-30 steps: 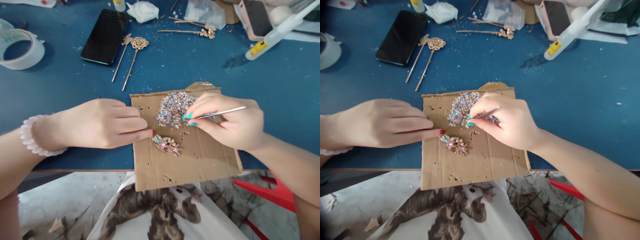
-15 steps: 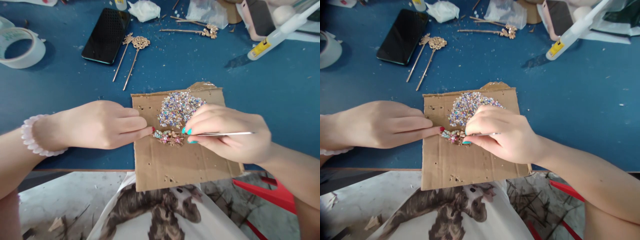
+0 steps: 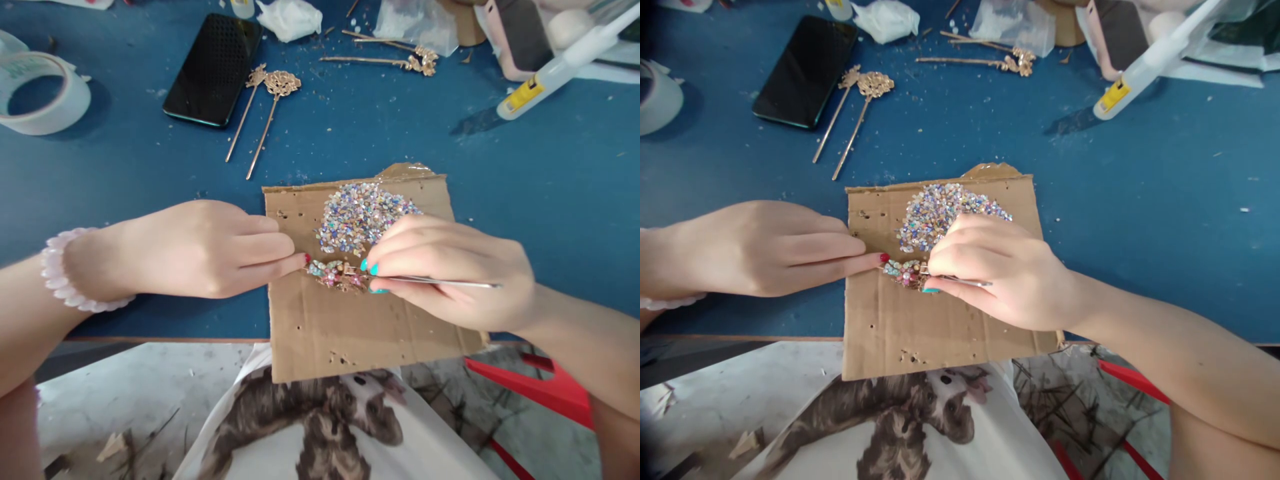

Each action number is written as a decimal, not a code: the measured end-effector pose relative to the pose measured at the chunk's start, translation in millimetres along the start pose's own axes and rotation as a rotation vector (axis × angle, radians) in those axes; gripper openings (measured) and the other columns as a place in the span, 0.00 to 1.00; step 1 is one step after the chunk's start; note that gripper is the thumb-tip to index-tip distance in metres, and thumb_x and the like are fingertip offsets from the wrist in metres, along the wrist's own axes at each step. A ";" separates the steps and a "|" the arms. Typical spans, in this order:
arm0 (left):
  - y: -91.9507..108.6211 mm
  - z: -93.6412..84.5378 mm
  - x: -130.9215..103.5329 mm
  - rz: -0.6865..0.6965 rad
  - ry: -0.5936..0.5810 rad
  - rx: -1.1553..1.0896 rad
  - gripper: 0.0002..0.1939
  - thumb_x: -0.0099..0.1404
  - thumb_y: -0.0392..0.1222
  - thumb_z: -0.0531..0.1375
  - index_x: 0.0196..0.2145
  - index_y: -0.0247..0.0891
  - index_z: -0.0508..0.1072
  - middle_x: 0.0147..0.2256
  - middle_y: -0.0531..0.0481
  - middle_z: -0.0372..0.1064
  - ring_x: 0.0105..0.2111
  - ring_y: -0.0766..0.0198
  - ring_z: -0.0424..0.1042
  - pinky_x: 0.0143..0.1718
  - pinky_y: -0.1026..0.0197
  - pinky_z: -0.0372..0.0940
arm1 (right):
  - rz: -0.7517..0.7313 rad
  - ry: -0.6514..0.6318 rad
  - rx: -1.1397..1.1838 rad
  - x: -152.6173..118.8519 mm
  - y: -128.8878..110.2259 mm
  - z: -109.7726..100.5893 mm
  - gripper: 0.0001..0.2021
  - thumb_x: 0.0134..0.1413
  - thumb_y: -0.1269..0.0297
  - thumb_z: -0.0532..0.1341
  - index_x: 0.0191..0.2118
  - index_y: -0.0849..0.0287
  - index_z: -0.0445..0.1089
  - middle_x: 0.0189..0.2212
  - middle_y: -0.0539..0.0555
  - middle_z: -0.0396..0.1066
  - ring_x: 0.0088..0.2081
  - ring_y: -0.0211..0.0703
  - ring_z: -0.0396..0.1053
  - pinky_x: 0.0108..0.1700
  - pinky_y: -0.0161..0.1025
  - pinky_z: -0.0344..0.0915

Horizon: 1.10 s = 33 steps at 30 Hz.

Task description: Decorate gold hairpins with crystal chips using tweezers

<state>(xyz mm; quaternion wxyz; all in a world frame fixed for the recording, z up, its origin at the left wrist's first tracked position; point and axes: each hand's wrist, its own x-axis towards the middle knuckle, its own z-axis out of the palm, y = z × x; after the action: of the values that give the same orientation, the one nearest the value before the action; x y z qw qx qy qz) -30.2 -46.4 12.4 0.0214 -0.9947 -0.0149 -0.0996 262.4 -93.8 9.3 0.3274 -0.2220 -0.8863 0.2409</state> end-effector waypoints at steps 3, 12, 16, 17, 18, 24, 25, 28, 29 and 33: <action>0.9 -0.6 0.1 -0.001 0.003 0.003 0.19 0.71 0.26 0.47 0.50 0.28 0.75 0.35 0.42 0.78 0.30 0.53 0.73 0.21 0.49 0.64 | -0.004 -0.002 -0.006 0.4 -0.7 -0.8 0.03 0.60 0.77 0.65 0.37 0.64 0.71 0.31 0.57 0.76 0.36 0.40 0.74 0.42 0.43 0.74; 0.9 -0.6 -1.7 -0.033 -0.021 0.017 0.20 0.73 0.29 0.47 0.52 0.37 0.75 0.36 0.46 0.78 0.32 0.56 0.72 0.25 0.51 0.64 | -0.024 -0.017 -0.026 1.8 -1.8 -5.1 0.04 0.60 0.78 0.64 0.36 0.64 0.70 0.30 0.57 0.76 0.34 0.40 0.74 0.40 0.42 0.74; 1.1 -0.4 -1.0 -0.043 -0.033 0.011 0.20 0.73 0.29 0.48 0.50 0.39 0.77 0.34 0.47 0.77 0.30 0.56 0.70 0.25 0.51 0.63 | -0.033 -0.017 -0.020 2.1 -2.1 -4.0 0.04 0.59 0.78 0.64 0.36 0.64 0.70 0.30 0.57 0.76 0.34 0.40 0.73 0.40 0.42 0.74; 1.2 -0.3 -0.9 -0.040 -0.030 0.014 0.20 0.73 0.29 0.48 0.49 0.38 0.77 0.34 0.47 0.77 0.30 0.56 0.70 0.24 0.51 0.63 | -0.036 -0.016 -0.022 2.2 -2.1 -3.7 0.04 0.59 0.78 0.64 0.36 0.64 0.70 0.30 0.57 0.76 0.34 0.40 0.73 0.40 0.42 0.74; 1.3 -0.1 -1.0 -0.036 -0.028 0.017 0.20 0.73 0.29 0.48 0.49 0.37 0.77 0.34 0.46 0.77 0.30 0.55 0.70 0.24 0.50 0.63 | -0.039 -0.015 -0.026 2.3 -2.0 -3.4 0.04 0.59 0.78 0.64 0.36 0.64 0.70 0.30 0.57 0.76 0.34 0.40 0.73 0.40 0.41 0.74; 1.3 0.5 -1.1 -0.014 -0.022 0.027 0.19 0.72 0.28 0.48 0.49 0.35 0.77 0.35 0.45 0.77 0.31 0.54 0.71 0.24 0.50 0.63 | -0.034 -0.013 -0.031 2.4 -1.9 -2.2 0.05 0.59 0.77 0.64 0.36 0.62 0.69 0.31 0.56 0.75 0.35 0.40 0.73 0.40 0.42 0.75; 1.3 0.6 -1.2 -0.015 -0.025 0.027 0.19 0.72 0.28 0.48 0.49 0.35 0.76 0.35 0.45 0.77 0.31 0.54 0.71 0.24 0.50 0.62 | -0.034 -0.013 -0.034 2.5 -2.0 -2.3 0.05 0.59 0.77 0.64 0.36 0.62 0.69 0.31 0.56 0.75 0.35 0.40 0.73 0.40 0.42 0.75; 1.6 0.9 -1.5 -0.039 -0.035 0.018 0.20 0.72 0.28 0.48 0.49 0.36 0.77 0.35 0.46 0.77 0.30 0.55 0.70 0.23 0.50 0.62 | -0.040 -0.018 -0.035 2.9 -1.6 -3.1 0.04 0.60 0.77 0.64 0.36 0.62 0.69 0.31 0.56 0.76 0.35 0.40 0.73 0.40 0.42 0.75; 1.8 0.9 -1.6 -0.046 -0.038 0.015 0.20 0.72 0.28 0.48 0.49 0.37 0.77 0.34 0.47 0.77 0.30 0.55 0.70 0.23 0.50 0.61 | -0.045 -0.015 -0.035 3.1 -1.2 -3.6 0.04 0.60 0.77 0.64 0.37 0.62 0.69 0.31 0.56 0.76 0.34 0.39 0.73 0.40 0.42 0.75; 1.5 0.0 -1.6 0.005 -0.029 0.050 0.20 0.71 0.27 0.48 0.50 0.35 0.76 0.35 0.46 0.77 0.31 0.54 0.70 0.23 0.49 0.62 | -0.048 -0.016 -0.036 3.0 -0.7 -5.3 0.05 0.59 0.79 0.64 0.37 0.64 0.70 0.30 0.56 0.76 0.34 0.40 0.73 0.40 0.42 0.74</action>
<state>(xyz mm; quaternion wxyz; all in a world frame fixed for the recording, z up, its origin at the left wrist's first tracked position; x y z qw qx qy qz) -31.7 -47.9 11.9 0.0465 -0.9952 -0.0154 -0.0846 263.8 -91.3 14.7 0.3221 -0.2045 -0.8981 0.2187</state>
